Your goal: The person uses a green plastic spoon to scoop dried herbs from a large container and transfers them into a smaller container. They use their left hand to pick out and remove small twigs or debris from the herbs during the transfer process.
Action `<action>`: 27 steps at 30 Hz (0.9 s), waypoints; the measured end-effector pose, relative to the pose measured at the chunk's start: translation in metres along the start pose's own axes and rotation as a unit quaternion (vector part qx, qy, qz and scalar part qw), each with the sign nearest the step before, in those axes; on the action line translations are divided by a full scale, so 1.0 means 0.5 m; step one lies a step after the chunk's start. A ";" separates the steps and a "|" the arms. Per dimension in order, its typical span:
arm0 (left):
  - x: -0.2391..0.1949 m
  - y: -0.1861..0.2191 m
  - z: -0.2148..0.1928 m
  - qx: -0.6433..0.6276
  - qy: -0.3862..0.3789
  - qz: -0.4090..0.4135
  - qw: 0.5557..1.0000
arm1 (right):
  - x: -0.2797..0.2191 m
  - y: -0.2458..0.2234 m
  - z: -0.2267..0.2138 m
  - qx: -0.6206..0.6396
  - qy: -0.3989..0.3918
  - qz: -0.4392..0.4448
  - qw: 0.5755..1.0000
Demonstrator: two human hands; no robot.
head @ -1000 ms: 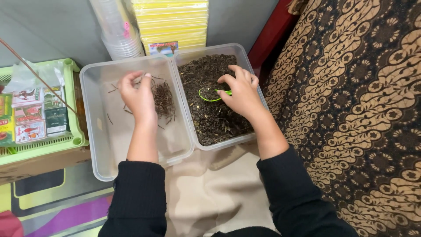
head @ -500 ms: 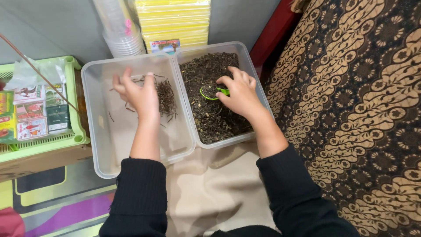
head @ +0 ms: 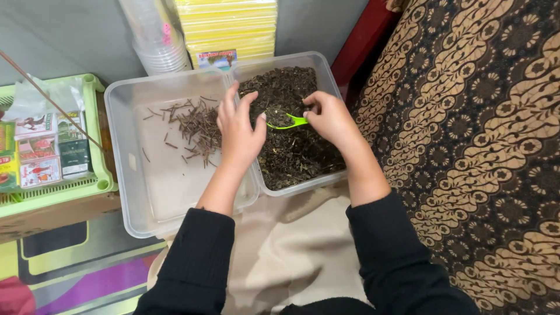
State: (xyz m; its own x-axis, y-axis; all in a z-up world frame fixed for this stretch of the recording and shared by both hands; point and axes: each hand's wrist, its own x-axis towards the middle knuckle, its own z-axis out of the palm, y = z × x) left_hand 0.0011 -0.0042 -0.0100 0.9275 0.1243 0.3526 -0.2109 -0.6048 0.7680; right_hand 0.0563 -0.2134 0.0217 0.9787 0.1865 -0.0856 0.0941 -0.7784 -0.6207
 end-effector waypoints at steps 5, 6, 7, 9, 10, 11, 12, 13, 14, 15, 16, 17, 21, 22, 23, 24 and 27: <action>-0.012 -0.001 0.033 0.041 -0.064 -0.003 0.997 | 0.051 0.049 0.031 0.296 0.068 -0.065 0.951; -0.014 -0.002 0.039 0.052 -0.088 -0.003 0.995 | 0.050 0.042 0.034 0.399 0.072 -0.071 0.912; -0.014 0.000 0.041 0.052 -0.089 -0.001 0.995 | 0.050 0.034 0.044 0.398 0.074 -0.071 0.911; -0.016 0.002 0.044 0.085 -0.104 -0.003 0.991 | 0.051 0.019 0.065 0.477 0.050 -0.022 0.877; -0.016 0.003 0.048 0.084 -0.104 -0.002 0.991 | 0.053 0.021 0.073 0.477 0.051 -0.022 0.877; -0.018 0.001 0.050 0.104 -0.105 0.001 0.989 | 0.054 0.021 0.085 0.458 0.024 -0.027 0.888; -0.019 0.000 0.051 0.123 -0.105 0.004 0.987 | 0.055 0.021 0.096 0.439 -0.002 -0.033 0.898; -0.022 -0.005 0.057 0.122 -0.106 0.005 0.987 | 0.064 0.031 0.100 0.439 -0.001 -0.032 0.898; -0.024 -0.010 0.063 0.134 -0.097 0.012 0.986 | 0.072 0.040 0.104 0.402 0.029 -0.077 0.912; -0.022 -0.017 0.066 0.147 -0.085 0.020 0.985 | 0.085 0.046 0.107 0.363 0.059 -0.124 0.922; -0.019 -0.013 0.064 0.148 -0.084 0.021 0.985 | 0.077 0.037 0.095 0.363 0.059 -0.126 0.921; -0.021 -0.010 0.062 0.138 -0.077 0.019 0.987 | 0.066 0.028 0.084 0.303 0.091 -0.169 0.933; -0.022 -0.004 0.057 0.099 -0.042 0.002 0.994 | 0.037 0.012 0.050 0.087 0.137 -0.286 0.944; -0.022 -0.017 0.065 0.100 -0.042 0.002 0.994 | 0.029 0.002 0.046 0.088 0.137 -0.285 0.945; -0.020 -0.029 0.072 0.078 -0.021 -0.007 0.997 | 0.022 -0.009 0.041 0.077 0.121 -0.302 0.943; -0.018 -0.041 0.079 0.057 0.000 -0.015 0.998 | 0.014 -0.020 0.035 0.066 0.105 -0.318 0.940; -0.001 -0.034 0.062 -0.039 0.000 -0.062 0.997 | 0.018 -0.012 0.032 0.067 0.126 -0.353 0.925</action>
State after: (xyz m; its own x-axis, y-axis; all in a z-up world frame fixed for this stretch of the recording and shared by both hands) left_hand 0.0136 -0.0182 -0.0399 0.9476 0.1944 0.2535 -0.1187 -0.5224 0.8444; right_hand 0.0617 -0.1975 0.0119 0.6954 0.4599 0.5522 0.7185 -0.4314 -0.5456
